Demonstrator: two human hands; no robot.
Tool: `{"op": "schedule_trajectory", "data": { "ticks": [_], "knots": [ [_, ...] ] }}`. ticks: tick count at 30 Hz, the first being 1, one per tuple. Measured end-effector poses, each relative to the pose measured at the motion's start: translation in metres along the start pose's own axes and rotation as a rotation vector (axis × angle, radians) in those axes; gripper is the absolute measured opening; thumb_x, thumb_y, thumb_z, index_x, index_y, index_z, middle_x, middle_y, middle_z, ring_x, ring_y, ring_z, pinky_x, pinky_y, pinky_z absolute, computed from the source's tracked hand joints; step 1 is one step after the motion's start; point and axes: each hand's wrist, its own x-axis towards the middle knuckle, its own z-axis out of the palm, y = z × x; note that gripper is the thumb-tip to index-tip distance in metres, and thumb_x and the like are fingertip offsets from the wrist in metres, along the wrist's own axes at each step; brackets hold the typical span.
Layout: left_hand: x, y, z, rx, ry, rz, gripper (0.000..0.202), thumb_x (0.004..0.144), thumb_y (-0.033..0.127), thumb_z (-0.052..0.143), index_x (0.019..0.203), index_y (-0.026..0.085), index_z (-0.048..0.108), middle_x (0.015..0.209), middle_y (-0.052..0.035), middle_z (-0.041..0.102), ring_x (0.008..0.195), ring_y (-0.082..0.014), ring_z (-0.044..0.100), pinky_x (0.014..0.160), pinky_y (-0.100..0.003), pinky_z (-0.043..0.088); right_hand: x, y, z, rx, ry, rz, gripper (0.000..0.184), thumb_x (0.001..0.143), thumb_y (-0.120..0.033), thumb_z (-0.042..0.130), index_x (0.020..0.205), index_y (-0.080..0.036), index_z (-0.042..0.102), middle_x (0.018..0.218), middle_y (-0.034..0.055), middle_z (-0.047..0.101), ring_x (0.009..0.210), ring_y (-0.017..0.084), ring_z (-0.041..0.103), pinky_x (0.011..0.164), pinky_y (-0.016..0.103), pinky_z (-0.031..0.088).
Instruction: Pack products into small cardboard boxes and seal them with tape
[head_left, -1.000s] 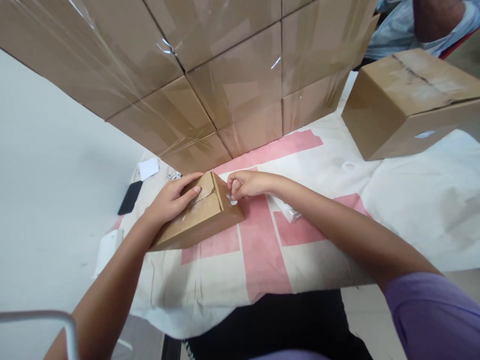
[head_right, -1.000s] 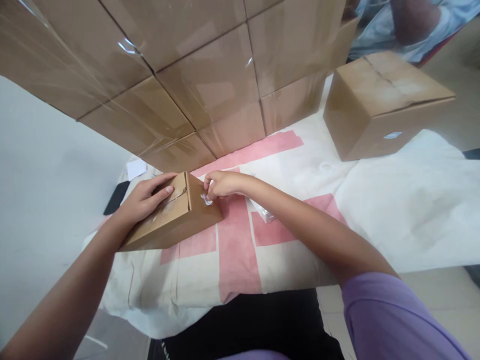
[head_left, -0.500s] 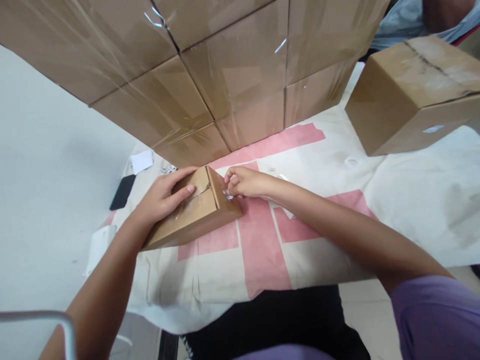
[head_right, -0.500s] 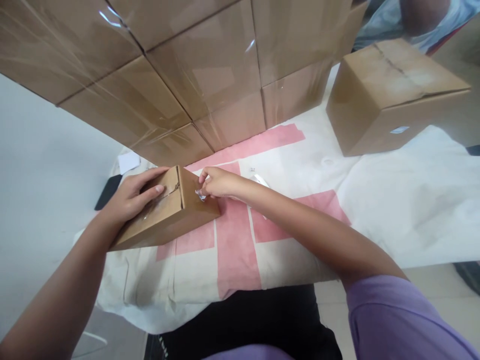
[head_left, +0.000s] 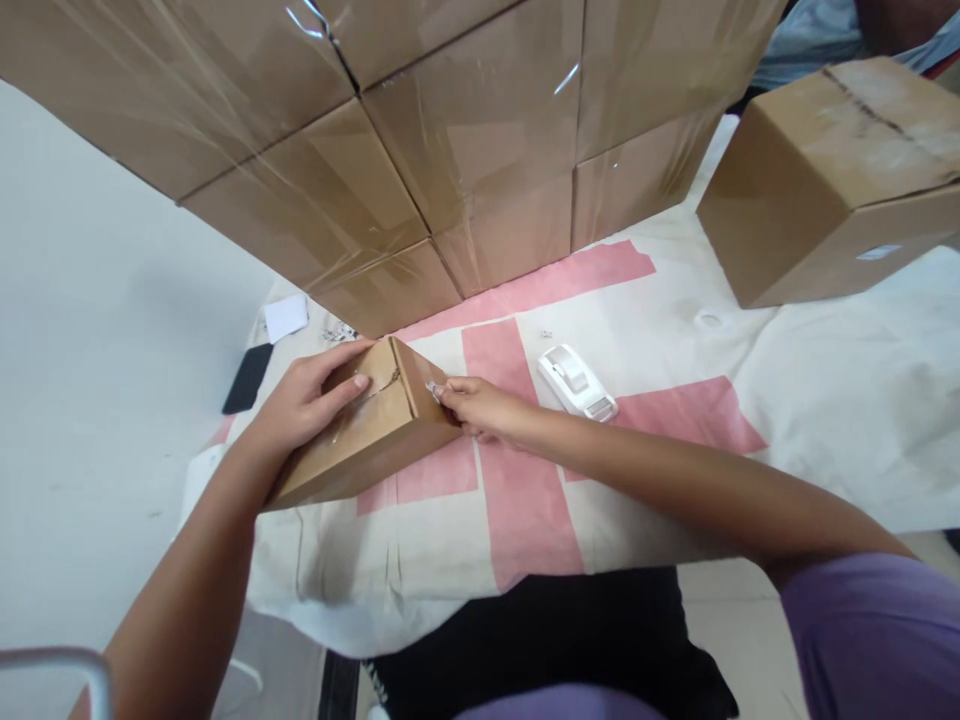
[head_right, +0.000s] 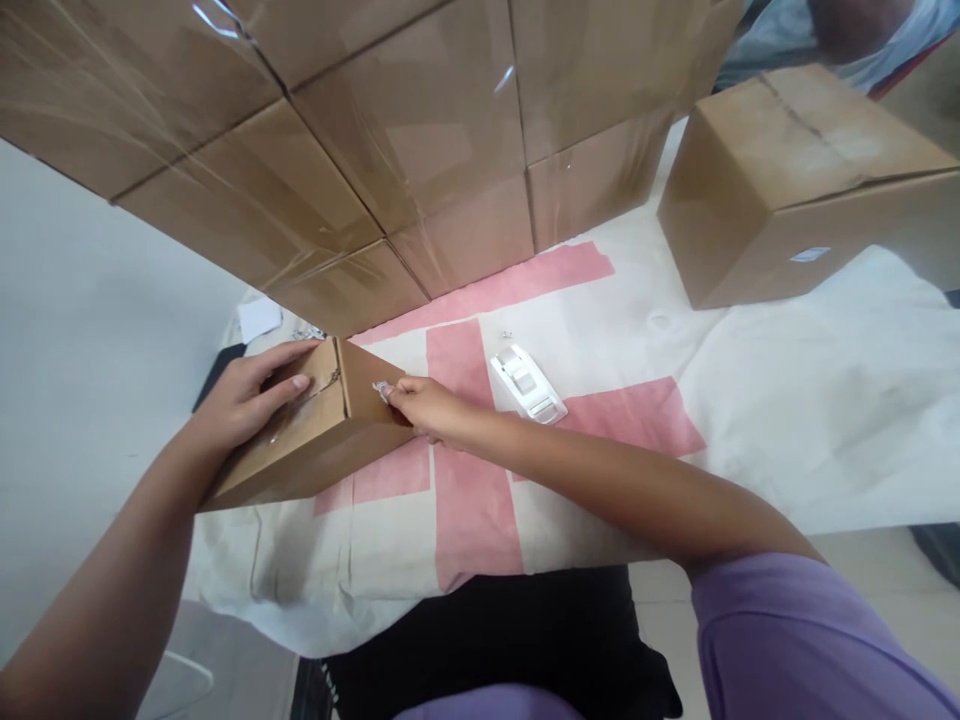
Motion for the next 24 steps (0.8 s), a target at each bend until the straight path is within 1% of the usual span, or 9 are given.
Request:
{"op": "schedule_trajectory", "data": {
  "ticks": [3,5,7,9,12,15,17,20,24],
  "knots": [
    [0.002,-0.005,0.002,0.007,0.001,0.022,0.061,0.093,0.065,0.049,0.138,0.026,0.060,0.127,-0.0047,0.073,0.106,-0.0293,0.068,0.097,-0.036,0.051,0.000,0.008,0.007,0.152,0.142,-0.112,0.035,0.095,-0.043,0.061,0.075,-0.023,0.041,0.059,-0.0089,0.039,0.048,0.007,0.030,0.048,0.022,0.023],
    [0.003,-0.007,0.002,0.020,0.007,0.033,0.060,0.093,0.064,0.050,0.139,0.027,0.060,0.127,-0.0050,0.073,0.105,-0.0290,0.068,0.097,-0.036,0.051,0.000,0.016,0.013,0.204,0.255,-0.267,0.020,0.091,-0.034,0.063,0.080,-0.023,0.050,0.065,-0.0077,0.047,0.055,0.009,0.040,0.054,0.022,0.031],
    [0.003,-0.008,0.002,0.024,0.021,0.035,0.061,0.093,0.064,0.050,0.139,0.026,0.060,0.127,-0.0052,0.073,0.104,-0.0287,0.069,0.097,-0.036,0.051,-0.002,0.025,0.020,0.221,0.326,-0.388,0.010,0.088,-0.032,0.063,0.089,-0.023,0.061,0.071,-0.0056,0.054,0.066,0.011,0.050,0.062,0.023,0.038],
    [0.003,-0.007,0.003,0.016,0.024,0.035,0.061,0.093,0.063,0.051,0.139,0.025,0.060,0.127,-0.0056,0.073,0.105,-0.0287,0.068,0.097,-0.036,0.051,-0.005,0.034,0.026,0.219,0.353,-0.440,0.016,0.088,-0.034,0.061,0.098,-0.022,0.068,0.076,-0.0033,0.060,0.073,0.013,0.055,0.067,0.025,0.042],
    [0.003,-0.004,0.003,0.001,0.013,0.044,0.061,0.092,0.062,0.052,0.138,0.023,0.061,0.127,-0.0065,0.072,0.105,-0.0289,0.068,0.098,-0.037,0.050,-0.010,0.045,0.034,0.223,0.349,-0.433,0.026,0.090,-0.033,0.058,0.107,-0.019,0.071,0.080,-0.0005,0.067,0.072,0.014,0.058,0.065,0.026,0.043],
    [0.003,-0.002,0.003,-0.009,0.010,0.057,0.060,0.093,0.060,0.054,0.138,0.022,0.061,0.127,-0.0072,0.072,0.106,-0.0285,0.068,0.098,-0.036,0.050,-0.017,0.047,0.038,0.210,0.348,-0.445,0.036,0.090,-0.029,0.055,0.120,-0.017,0.072,0.094,0.0034,0.073,0.081,0.015,0.063,0.069,0.027,0.047],
    [0.003,-0.003,0.003,-0.005,0.015,0.061,0.059,0.093,0.059,0.054,0.138,0.022,0.061,0.125,-0.0071,0.073,0.105,-0.0282,0.068,0.097,-0.035,0.050,-0.021,0.045,0.038,0.168,0.341,-0.423,0.045,0.092,-0.028,0.053,0.132,-0.018,0.068,0.102,0.0046,0.074,0.081,0.015,0.063,0.071,0.028,0.049],
    [0.002,-0.004,0.003,0.032,0.034,0.054,0.059,0.092,0.060,0.053,0.138,0.023,0.061,0.124,-0.0060,0.073,0.104,-0.0281,0.068,0.096,-0.035,0.050,-0.024,0.038,0.035,0.077,0.299,-0.352,0.054,0.094,-0.024,0.048,0.147,-0.022,0.057,0.105,0.0046,0.076,0.068,0.013,0.059,0.066,0.030,0.050],
    [0.002,-0.005,0.004,0.057,0.044,0.044,0.060,0.091,0.061,0.053,0.136,0.023,0.061,0.121,-0.0060,0.073,0.102,-0.0281,0.068,0.094,-0.035,0.051,-0.020,0.030,0.026,0.041,0.256,-0.405,0.054,0.093,-0.019,0.049,0.146,-0.024,0.060,0.122,0.0065,0.075,0.084,0.018,0.064,0.079,0.035,0.056]
  ]
}}
